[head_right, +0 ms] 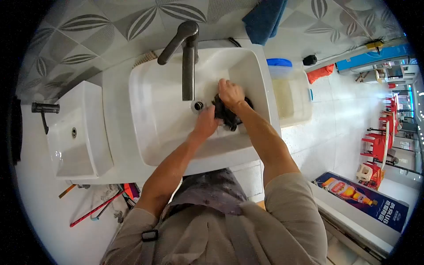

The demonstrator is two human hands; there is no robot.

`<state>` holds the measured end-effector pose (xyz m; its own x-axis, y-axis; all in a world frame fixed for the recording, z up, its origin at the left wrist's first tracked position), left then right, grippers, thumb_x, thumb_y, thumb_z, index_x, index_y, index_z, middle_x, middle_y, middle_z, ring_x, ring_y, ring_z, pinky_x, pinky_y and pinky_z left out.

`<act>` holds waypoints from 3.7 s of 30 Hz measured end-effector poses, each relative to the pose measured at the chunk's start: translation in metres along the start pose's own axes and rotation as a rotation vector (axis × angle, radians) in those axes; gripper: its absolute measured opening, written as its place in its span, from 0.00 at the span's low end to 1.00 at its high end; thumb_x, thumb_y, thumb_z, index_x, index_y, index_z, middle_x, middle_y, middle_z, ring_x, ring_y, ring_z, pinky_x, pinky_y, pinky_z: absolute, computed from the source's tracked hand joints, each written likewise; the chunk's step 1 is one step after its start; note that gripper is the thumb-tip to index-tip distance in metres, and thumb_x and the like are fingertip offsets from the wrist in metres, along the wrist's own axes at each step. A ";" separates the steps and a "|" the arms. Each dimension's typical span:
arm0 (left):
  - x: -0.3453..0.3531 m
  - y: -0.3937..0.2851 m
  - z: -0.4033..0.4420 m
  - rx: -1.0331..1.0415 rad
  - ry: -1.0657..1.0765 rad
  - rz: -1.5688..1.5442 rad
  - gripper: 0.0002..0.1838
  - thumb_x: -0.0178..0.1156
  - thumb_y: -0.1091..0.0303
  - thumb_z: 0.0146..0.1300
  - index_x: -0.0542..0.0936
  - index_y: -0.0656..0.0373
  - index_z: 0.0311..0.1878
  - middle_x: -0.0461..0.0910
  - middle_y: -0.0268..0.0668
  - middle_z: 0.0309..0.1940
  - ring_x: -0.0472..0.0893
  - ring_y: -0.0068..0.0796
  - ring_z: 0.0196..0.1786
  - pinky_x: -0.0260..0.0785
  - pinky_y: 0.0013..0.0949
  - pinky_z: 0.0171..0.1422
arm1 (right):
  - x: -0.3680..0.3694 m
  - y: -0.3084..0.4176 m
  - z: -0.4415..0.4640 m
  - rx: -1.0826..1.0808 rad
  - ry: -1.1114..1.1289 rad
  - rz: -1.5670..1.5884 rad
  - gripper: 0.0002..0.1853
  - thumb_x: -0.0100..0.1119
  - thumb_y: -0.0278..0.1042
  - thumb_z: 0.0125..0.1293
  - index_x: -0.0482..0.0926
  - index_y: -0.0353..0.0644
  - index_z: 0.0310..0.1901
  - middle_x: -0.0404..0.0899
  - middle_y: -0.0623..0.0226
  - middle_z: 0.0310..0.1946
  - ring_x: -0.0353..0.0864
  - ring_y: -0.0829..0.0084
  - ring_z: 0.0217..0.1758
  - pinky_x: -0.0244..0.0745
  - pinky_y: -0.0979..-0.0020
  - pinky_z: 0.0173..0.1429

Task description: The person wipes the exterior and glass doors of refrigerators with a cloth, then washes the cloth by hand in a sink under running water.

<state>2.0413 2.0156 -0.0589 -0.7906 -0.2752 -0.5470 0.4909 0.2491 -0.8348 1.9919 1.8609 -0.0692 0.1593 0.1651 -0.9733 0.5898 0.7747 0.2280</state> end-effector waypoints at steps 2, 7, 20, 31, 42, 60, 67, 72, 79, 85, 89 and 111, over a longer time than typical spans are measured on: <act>0.004 0.009 -0.004 0.040 -0.050 -0.033 0.16 0.65 0.73 0.55 0.73 0.69 0.44 0.79 0.60 0.40 0.78 0.64 0.46 0.71 0.56 0.50 | -0.008 -0.004 -0.005 0.030 -0.099 0.067 0.07 0.44 0.33 0.73 0.69 0.41 0.44 0.82 0.48 0.32 0.82 0.43 0.35 0.77 0.45 0.41; 0.005 0.016 -0.001 -0.052 -0.039 -0.164 0.12 0.61 0.73 0.56 0.77 0.70 0.42 0.80 0.60 0.39 0.79 0.63 0.47 0.70 0.54 0.51 | -0.057 0.036 -0.086 0.087 0.005 0.230 0.07 0.44 0.35 0.74 0.69 0.42 0.43 0.82 0.46 0.33 0.81 0.42 0.34 0.75 0.44 0.40; -0.002 0.007 0.002 0.016 -0.003 -0.059 0.15 0.65 0.70 0.55 0.75 0.71 0.41 0.79 0.62 0.38 0.78 0.65 0.46 0.70 0.56 0.48 | -0.015 0.003 0.002 -0.036 -0.095 -0.024 0.04 0.44 0.30 0.71 0.68 0.40 0.42 0.82 0.49 0.32 0.82 0.43 0.36 0.77 0.48 0.40; 0.006 0.024 0.011 -0.074 -0.052 -0.058 0.14 0.67 0.70 0.56 0.77 0.67 0.41 0.81 0.58 0.35 0.79 0.65 0.42 0.71 0.54 0.44 | -0.008 0.038 -0.027 0.095 0.098 0.108 0.06 0.48 0.34 0.69 0.69 0.41 0.42 0.82 0.49 0.31 0.83 0.45 0.36 0.77 0.49 0.42; 0.005 0.020 0.005 -0.071 -0.056 0.011 0.14 0.67 0.70 0.57 0.75 0.68 0.41 0.81 0.58 0.30 0.81 0.64 0.39 0.71 0.58 0.46 | -0.037 -0.008 -0.068 -0.024 0.182 -0.026 0.06 0.45 0.30 0.70 0.67 0.42 0.46 0.83 0.48 0.32 0.84 0.45 0.33 0.78 0.47 0.39; -0.006 0.013 0.004 -0.127 -0.014 -0.102 0.13 0.62 0.71 0.59 0.78 0.70 0.43 0.81 0.60 0.33 0.81 0.62 0.41 0.74 0.55 0.45 | -0.044 0.014 -0.086 0.084 0.270 0.073 0.07 0.44 0.30 0.69 0.68 0.41 0.46 0.83 0.47 0.36 0.83 0.44 0.37 0.79 0.48 0.41; -0.002 0.014 0.004 -0.065 -0.073 0.004 0.07 0.58 0.76 0.57 0.73 0.67 0.38 0.81 0.57 0.28 0.81 0.62 0.37 0.72 0.58 0.40 | 0.002 0.016 0.012 -0.020 0.094 0.063 0.07 0.44 0.31 0.70 0.67 0.41 0.46 0.82 0.48 0.36 0.82 0.42 0.36 0.76 0.47 0.40; -0.031 -0.014 0.002 -0.052 -0.058 0.206 0.17 0.62 0.73 0.59 0.74 0.65 0.51 0.82 0.53 0.33 0.82 0.56 0.37 0.74 0.53 0.40 | -0.055 0.011 0.027 -0.095 -0.130 0.174 0.05 0.49 0.33 0.71 0.70 0.43 0.43 0.82 0.53 0.34 0.83 0.48 0.35 0.76 0.50 0.39; -0.019 -0.053 -0.025 0.276 0.048 0.499 0.22 0.59 0.70 0.63 0.73 0.54 0.61 0.72 0.43 0.41 0.80 0.47 0.41 0.76 0.47 0.42 | -0.072 -0.019 -0.006 0.039 -0.142 0.196 0.14 0.57 0.44 0.71 0.76 0.41 0.45 0.81 0.50 0.44 0.80 0.45 0.46 0.75 0.49 0.49; -0.003 -0.040 -0.014 -0.106 0.183 -0.120 0.21 0.62 0.66 0.65 0.71 0.67 0.57 0.75 0.57 0.48 0.76 0.61 0.52 0.70 0.56 0.52 | -0.035 -0.001 -0.006 0.057 0.102 0.315 0.14 0.60 0.39 0.67 0.78 0.42 0.49 0.78 0.48 0.47 0.79 0.43 0.49 0.76 0.51 0.53; 0.005 0.001 -0.004 -0.011 -0.127 -0.064 0.15 0.61 0.71 0.61 0.71 0.68 0.48 0.81 0.57 0.40 0.79 0.62 0.47 0.71 0.55 0.49 | -0.071 0.036 -0.064 -0.034 -0.036 0.303 0.07 0.57 0.34 0.68 0.78 0.43 0.44 0.78 0.53 0.41 0.80 0.46 0.42 0.77 0.49 0.44; -0.021 -0.010 -0.016 -0.156 0.130 0.171 0.20 0.63 0.64 0.63 0.76 0.68 0.54 0.80 0.59 0.44 0.81 0.60 0.49 0.73 0.54 0.54 | -0.037 0.042 0.010 0.041 0.294 0.116 0.21 0.65 0.44 0.63 0.73 0.42 0.52 0.74 0.49 0.55 0.77 0.47 0.57 0.76 0.48 0.56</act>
<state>2.0473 2.0340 -0.0377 -0.7463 -0.0972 -0.6585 0.5673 0.4245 -0.7056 2.0186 1.8810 -0.0233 -0.0046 0.4250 -0.9052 0.6136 0.7160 0.3330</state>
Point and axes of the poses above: each hand's wrist, its own z-axis towards the middle knuckle, its own x-axis out of the palm, y = z × x, the point moved 4 cm from there along z, towards the middle knuckle
